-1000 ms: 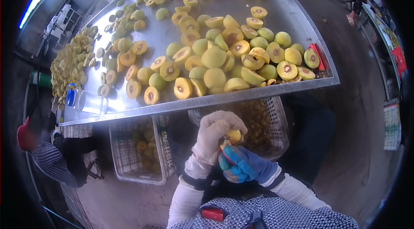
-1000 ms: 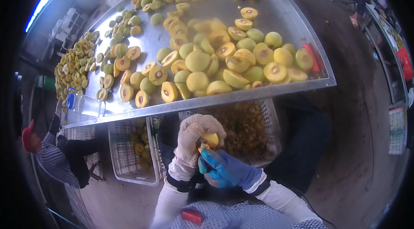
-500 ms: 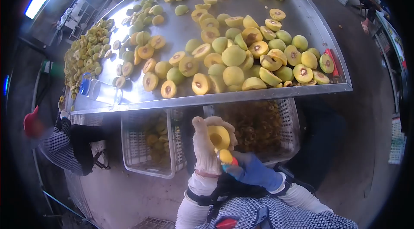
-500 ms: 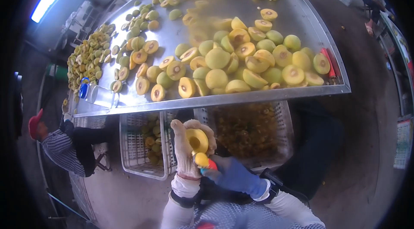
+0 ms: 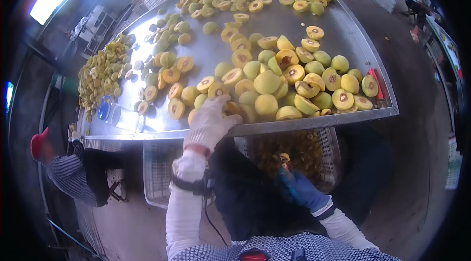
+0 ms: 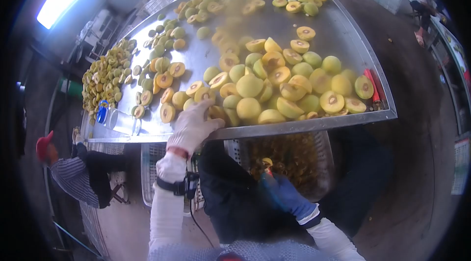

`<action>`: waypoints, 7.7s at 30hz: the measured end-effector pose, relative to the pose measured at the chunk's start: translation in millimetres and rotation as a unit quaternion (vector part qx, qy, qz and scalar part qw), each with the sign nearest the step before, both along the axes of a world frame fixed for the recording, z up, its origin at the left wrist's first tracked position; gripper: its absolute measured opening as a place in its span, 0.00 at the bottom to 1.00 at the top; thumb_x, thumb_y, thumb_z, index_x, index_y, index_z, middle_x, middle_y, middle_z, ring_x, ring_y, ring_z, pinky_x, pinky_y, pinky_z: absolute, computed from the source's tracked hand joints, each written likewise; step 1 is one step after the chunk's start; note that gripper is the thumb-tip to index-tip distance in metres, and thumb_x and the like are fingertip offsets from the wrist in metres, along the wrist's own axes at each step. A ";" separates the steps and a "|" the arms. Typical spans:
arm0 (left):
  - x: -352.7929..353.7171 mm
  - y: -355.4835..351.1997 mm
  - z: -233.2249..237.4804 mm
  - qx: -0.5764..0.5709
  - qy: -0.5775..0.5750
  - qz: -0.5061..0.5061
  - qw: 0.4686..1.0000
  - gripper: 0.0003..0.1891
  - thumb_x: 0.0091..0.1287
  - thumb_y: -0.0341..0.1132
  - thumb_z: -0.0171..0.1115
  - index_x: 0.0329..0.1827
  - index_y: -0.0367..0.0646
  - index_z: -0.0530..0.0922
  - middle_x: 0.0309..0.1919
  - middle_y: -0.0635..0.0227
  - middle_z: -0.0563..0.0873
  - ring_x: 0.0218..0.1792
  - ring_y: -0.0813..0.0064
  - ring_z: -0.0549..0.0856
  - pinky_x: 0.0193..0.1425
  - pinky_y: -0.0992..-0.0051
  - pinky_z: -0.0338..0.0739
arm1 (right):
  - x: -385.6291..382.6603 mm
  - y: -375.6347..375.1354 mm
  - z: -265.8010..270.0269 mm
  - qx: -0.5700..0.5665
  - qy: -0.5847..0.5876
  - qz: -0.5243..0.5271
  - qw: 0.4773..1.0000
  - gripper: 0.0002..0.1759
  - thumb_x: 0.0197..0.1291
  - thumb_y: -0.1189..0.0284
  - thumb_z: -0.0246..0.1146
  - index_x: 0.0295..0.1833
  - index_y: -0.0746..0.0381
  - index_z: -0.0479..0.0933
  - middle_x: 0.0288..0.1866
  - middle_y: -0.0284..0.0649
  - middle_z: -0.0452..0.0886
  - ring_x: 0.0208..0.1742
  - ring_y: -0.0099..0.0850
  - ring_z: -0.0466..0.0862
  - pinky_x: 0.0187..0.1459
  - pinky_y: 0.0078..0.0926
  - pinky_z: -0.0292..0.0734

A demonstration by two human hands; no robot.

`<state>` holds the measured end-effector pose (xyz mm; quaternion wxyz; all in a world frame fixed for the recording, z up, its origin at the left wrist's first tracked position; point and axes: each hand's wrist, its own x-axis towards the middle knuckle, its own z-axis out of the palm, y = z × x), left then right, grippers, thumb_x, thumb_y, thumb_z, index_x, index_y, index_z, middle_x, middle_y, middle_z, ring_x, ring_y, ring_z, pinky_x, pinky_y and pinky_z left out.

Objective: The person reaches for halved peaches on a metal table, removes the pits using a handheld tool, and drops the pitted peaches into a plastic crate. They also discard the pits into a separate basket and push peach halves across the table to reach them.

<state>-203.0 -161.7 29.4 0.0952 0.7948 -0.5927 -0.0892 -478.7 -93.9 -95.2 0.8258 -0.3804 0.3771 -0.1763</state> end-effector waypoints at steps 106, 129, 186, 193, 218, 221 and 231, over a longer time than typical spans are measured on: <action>64.6 49.3 -3.2 -0.082 -0.053 0.157 0.983 0.22 0.63 0.47 0.72 0.55 0.44 0.86 0.52 0.52 0.88 0.56 0.50 0.85 0.62 0.59 0.79 | -9.9 -0.7 7.3 0.063 0.028 0.058 0.996 0.28 0.79 0.44 0.52 0.39 0.58 0.74 0.19 0.28 0.65 0.15 0.20 0.66 0.20 0.21 0.65; -94.2 86.2 -50.1 -0.314 0.726 0.157 0.592 0.16 0.81 0.41 0.58 0.63 0.44 0.69 0.54 0.63 0.85 0.45 0.76 0.82 0.52 0.75 0.79 | 56.3 -15.2 53.4 -0.377 0.063 -0.016 0.924 0.16 0.77 0.63 0.61 0.52 0.66 0.78 0.34 0.54 0.84 0.35 0.52 0.84 0.39 0.39 0.79; 34.3 242.5 -104.3 -0.127 0.178 0.252 0.943 0.16 0.70 0.32 0.68 0.59 0.40 0.84 0.56 0.53 0.87 0.59 0.55 0.85 0.65 0.63 0.79 | 10.9 -18.4 -43.4 0.148 0.039 -0.033 0.988 0.26 0.77 0.42 0.54 0.41 0.55 0.74 0.19 0.25 0.62 0.14 0.19 0.61 0.17 0.21 0.56; -19.1 274.5 -286.5 0.161 0.292 0.195 0.923 0.17 0.70 0.34 0.61 0.59 0.39 0.83 0.50 0.49 0.88 0.51 0.48 0.88 0.55 0.55 0.84 | 10.0 -0.2 -63.5 -0.069 0.373 0.159 0.911 0.25 0.78 0.46 0.56 0.54 0.57 0.78 0.32 0.32 0.79 0.27 0.27 0.77 0.30 0.26 0.74; 79.8 272.3 -144.9 -0.326 -0.135 0.254 0.900 0.21 0.64 0.38 0.73 0.57 0.39 0.80 0.51 0.52 0.86 0.47 0.44 0.87 0.56 0.54 0.82 | -5.0 9.1 -157.0 -0.207 0.259 0.178 0.926 0.23 0.81 0.57 0.55 0.59 0.67 0.81 0.46 0.36 0.87 0.49 0.23 0.81 0.50 0.27 0.75; 81.7 258.3 -147.9 -0.234 -0.051 0.371 0.897 0.21 0.66 0.41 0.71 0.58 0.40 0.79 0.51 0.50 0.86 0.51 0.46 0.87 0.61 0.54 0.80 | -2.0 9.7 -129.7 -0.163 0.317 0.148 0.923 0.23 0.81 0.57 0.55 0.59 0.67 0.81 0.48 0.38 0.87 0.48 0.23 0.81 0.51 0.28 0.75; 17.5 326.4 -192.0 0.078 0.013 0.303 0.950 0.14 0.67 0.44 0.67 0.34 0.41 0.82 0.30 0.53 0.89 0.35 0.44 0.89 0.40 0.51 0.83 | 4.4 8.2 -116.0 -0.194 0.319 0.138 0.917 0.24 0.80 0.56 0.57 0.60 0.68 0.81 0.48 0.42 0.89 0.49 0.29 0.84 0.52 0.32 0.76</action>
